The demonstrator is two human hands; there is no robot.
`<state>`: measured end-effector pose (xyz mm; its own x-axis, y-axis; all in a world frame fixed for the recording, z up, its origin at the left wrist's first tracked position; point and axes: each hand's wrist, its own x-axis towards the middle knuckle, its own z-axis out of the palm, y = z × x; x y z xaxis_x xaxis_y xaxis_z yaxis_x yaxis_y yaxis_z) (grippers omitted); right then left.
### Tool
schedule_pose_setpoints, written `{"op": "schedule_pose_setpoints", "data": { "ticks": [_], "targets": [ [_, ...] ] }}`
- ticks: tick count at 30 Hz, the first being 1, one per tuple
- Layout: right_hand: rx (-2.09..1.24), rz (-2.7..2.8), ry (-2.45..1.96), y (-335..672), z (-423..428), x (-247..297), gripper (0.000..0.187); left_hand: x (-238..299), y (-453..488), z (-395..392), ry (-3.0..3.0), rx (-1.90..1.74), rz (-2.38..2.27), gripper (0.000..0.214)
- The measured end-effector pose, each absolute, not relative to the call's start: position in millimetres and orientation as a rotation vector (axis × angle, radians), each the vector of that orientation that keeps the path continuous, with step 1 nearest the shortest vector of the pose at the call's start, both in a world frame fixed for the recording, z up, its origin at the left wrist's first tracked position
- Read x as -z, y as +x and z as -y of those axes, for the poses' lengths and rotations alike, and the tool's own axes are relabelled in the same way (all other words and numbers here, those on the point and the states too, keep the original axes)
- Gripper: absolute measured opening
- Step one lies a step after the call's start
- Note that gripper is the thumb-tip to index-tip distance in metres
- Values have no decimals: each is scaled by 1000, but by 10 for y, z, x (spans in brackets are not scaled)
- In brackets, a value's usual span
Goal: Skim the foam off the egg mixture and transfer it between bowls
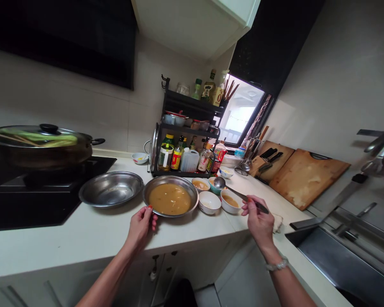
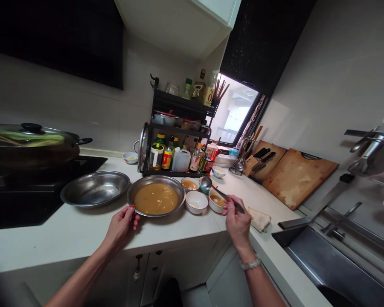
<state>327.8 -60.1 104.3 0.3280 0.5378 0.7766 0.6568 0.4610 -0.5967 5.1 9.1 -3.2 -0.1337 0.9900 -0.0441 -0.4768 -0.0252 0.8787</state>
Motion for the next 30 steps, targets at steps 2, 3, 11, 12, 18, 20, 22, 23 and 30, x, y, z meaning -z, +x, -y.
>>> {"op": "schedule_pose_setpoints", "data": {
  "ticks": [2,3,11,12,18,20,22,23,30],
  "targets": [
    [139,1216,-1318,3482,618,-1016,35,51,49,-99,748,-1501,-924,35],
    [143,1177,-1372,3561,633,-1001,38,58,48,-102,748,-1501,-919,35],
    [59,1098,-1536,3743,705,-870,46,51,46,-98,752,-1507,-915,34],
    [40,1086,-1532,3744,696,-865,46,47,46,-95,752,-1507,-917,34],
    [-24,961,-1468,3784,654,-904,42,11,50,-72,739,-1498,-925,36],
    [-42,909,-1426,3829,639,-904,39,-4,52,-66,725,-1504,-921,36],
    [-67,856,-1367,3884,617,-888,37,-10,53,-65,718,-1504,-914,36],
    [-79,830,-1339,3912,604,-877,35,-9,53,-66,718,-1501,-911,36],
    [-144,744,-1214,3919,562,-905,31,32,39,-90,745,-1491,-920,34]
  ]
}}
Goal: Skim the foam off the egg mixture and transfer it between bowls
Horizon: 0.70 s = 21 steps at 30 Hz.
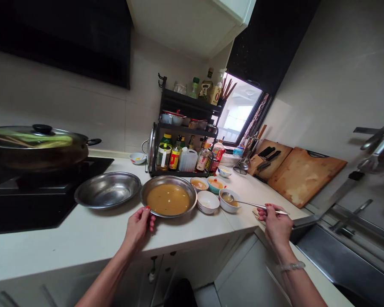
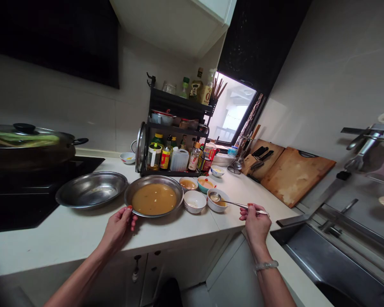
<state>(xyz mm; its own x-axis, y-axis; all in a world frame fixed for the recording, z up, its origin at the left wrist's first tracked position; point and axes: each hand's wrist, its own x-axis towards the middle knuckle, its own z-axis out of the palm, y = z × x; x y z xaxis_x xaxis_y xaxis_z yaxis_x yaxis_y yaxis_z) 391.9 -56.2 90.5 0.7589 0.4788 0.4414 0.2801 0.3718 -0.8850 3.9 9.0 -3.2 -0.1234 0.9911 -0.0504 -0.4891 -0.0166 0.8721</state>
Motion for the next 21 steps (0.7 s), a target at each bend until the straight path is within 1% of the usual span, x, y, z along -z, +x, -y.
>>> {"op": "schedule_pose_setpoints", "data": {
  "ticks": [9,15,21],
  "targets": [
    [-265,761,-1104,3484,580,-1116,32,23,50,-88,756,-1503,-926,34],
    [-397,823,-1048,3108,467,-1151,35,11,54,-86,737,-1502,-925,35],
    [-421,1106,-1060,2716,414,-1091,34,-2,61,-75,741,-1507,-928,35]
  ]
}}
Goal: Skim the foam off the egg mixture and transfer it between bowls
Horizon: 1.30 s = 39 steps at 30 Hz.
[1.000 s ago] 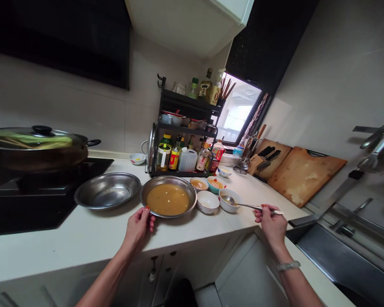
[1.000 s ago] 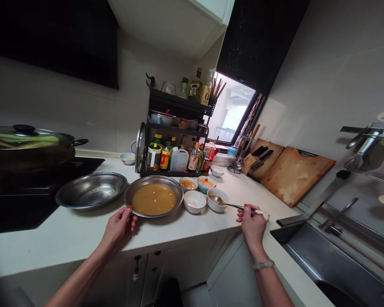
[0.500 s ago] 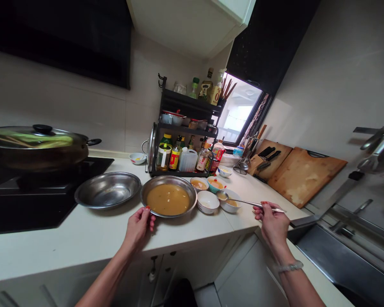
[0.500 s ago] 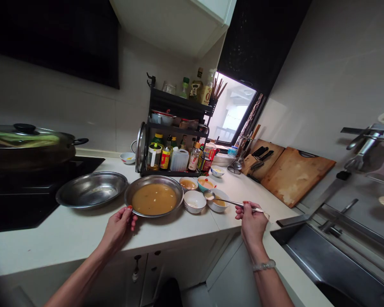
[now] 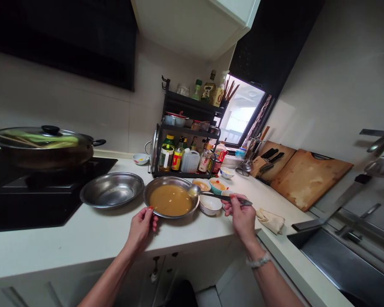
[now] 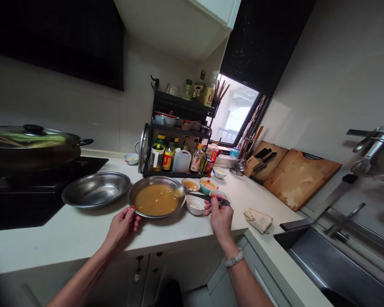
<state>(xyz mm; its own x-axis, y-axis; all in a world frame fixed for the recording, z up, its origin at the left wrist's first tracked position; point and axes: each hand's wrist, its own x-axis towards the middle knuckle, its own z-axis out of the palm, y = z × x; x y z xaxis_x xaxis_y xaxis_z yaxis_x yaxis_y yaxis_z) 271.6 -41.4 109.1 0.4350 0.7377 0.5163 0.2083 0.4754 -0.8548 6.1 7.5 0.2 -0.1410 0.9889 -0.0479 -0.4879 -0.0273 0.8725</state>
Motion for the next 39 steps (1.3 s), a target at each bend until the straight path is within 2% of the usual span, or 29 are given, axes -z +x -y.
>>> {"op": "schedule_pose_setpoints", "data": {
  "ticks": [10,19,28,39],
  "targets": [
    [-158,1538,-907,2676,560,-1035,17,-18,56,-71,742,-1499,-928,36],
    [151,1126,-1348,3468,628,-1050,36,9,54,-82,729,-1497,-919,37],
    [152,1075,-1645,3767,684,-893,41,61,47,-100,721,-1499,-909,35],
    [3,902,-1477,3907,642,-865,35,70,44,-105,737,-1500,-908,36]
  ]
}}
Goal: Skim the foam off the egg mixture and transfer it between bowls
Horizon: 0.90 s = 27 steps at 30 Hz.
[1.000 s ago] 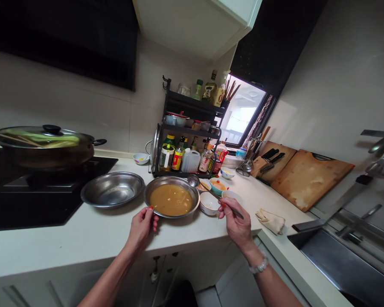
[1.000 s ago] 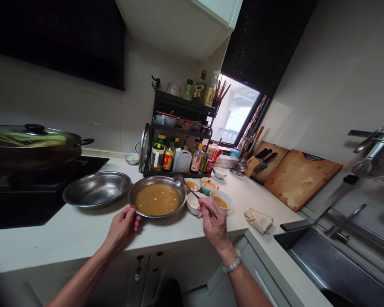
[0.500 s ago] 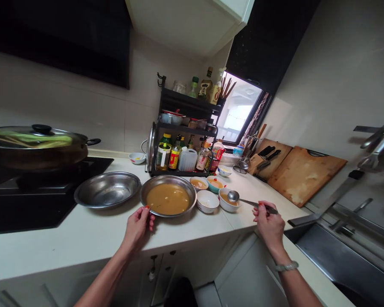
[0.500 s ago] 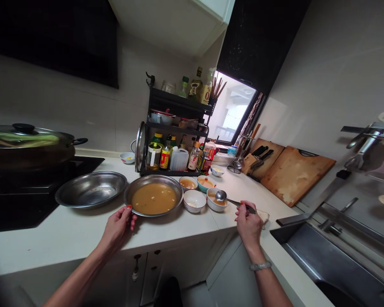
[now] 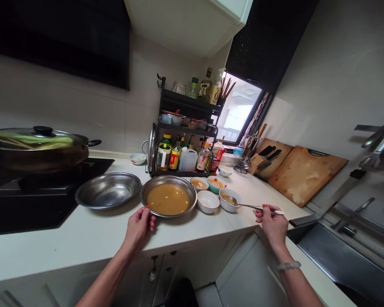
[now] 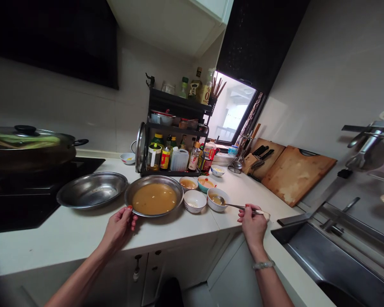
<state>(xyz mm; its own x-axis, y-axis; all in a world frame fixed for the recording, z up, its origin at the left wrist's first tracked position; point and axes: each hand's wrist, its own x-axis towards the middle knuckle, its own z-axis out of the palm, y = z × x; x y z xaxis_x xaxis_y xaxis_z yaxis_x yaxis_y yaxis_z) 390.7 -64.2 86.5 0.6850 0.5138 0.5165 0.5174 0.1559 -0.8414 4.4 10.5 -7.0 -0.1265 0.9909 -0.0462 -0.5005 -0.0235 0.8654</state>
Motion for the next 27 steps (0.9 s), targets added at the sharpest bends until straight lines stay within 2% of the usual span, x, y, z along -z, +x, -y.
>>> {"op": "schedule_pose_setpoints", "data": {
  "ticks": [14,27],
  "targets": [
    [-117,734,-1207,3956,590,-921,27,35,51,-89,735,-1496,-923,35],
    [-285,776,-1099,3465,592,-1082,33,38,44,-88,746,-1497,-917,36]
  ]
}}
